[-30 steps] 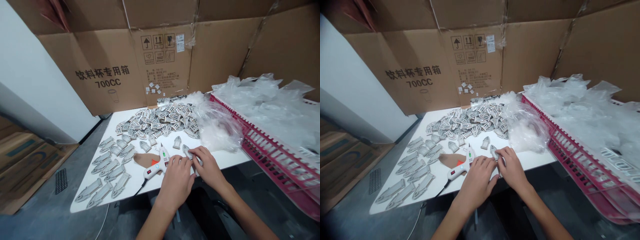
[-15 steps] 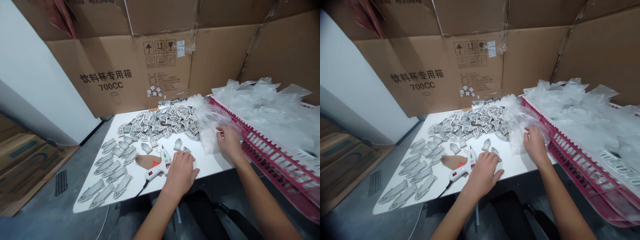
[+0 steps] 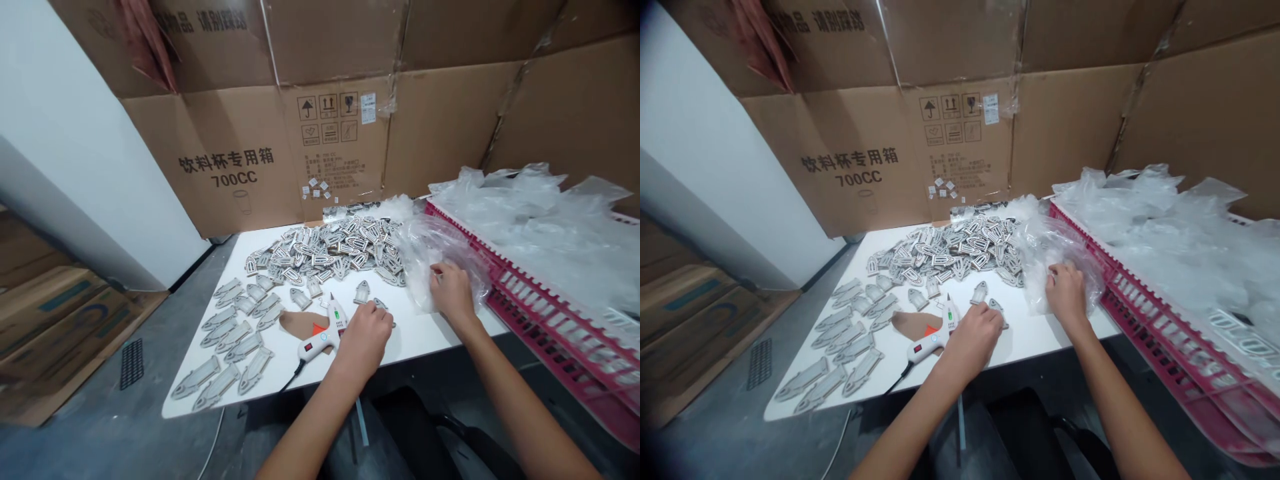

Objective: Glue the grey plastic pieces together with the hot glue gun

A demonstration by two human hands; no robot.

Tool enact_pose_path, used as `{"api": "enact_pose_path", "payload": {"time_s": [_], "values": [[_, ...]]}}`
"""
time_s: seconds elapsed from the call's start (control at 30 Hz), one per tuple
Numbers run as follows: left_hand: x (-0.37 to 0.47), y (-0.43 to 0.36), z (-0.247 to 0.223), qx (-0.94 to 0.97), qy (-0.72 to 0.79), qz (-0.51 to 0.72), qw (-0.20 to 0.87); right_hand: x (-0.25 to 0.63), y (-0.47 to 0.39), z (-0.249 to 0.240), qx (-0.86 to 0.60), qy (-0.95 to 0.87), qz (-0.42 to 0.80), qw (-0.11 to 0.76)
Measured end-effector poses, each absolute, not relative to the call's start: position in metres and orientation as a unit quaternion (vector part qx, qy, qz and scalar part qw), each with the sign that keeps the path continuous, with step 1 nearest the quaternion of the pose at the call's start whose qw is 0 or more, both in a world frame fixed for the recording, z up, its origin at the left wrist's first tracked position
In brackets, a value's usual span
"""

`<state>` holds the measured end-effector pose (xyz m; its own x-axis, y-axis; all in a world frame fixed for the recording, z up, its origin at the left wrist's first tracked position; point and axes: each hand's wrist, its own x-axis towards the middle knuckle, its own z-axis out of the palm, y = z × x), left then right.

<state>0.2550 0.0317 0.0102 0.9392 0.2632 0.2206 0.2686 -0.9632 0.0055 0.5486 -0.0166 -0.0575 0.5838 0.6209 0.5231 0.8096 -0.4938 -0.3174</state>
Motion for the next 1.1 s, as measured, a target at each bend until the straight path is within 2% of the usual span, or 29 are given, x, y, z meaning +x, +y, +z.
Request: {"api": "enact_pose_path", "payload": {"time_s": [0.17, 0.3, 0.43, 0.53, 0.8, 1.1], "values": [[0.256, 0.026, 0.017, -0.98, -0.157, -0.119, 0.005, 0.553, -0.02, -0.055, -0.85, -0.42, -0.175, 0.266], [0.247, 0.031, 0.041, -0.969, -0.2, -0.143, -0.018, 0.555, -0.027, -0.051, -0.857, -0.426, -0.167, 0.238], [0.23, 0.074, 0.073, -0.923, -0.349, -0.159, -0.023, 0.557, -0.03, -0.046, -0.864, -0.441, -0.145, 0.195], [0.219, 0.119, 0.083, -0.874, -0.472, -0.116, -0.019, 0.559, -0.028, -0.042, -0.877, -0.428, -0.13, 0.174], [0.211, 0.168, 0.057, -0.831, -0.553, -0.005, -0.057, 0.561, -0.026, -0.038, -0.885, -0.419, -0.119, 0.162], [0.211, 0.166, 0.045, -0.806, -0.578, -0.074, -0.102, 0.572, -0.03, -0.03, -0.871, -0.443, -0.116, 0.177]]}}
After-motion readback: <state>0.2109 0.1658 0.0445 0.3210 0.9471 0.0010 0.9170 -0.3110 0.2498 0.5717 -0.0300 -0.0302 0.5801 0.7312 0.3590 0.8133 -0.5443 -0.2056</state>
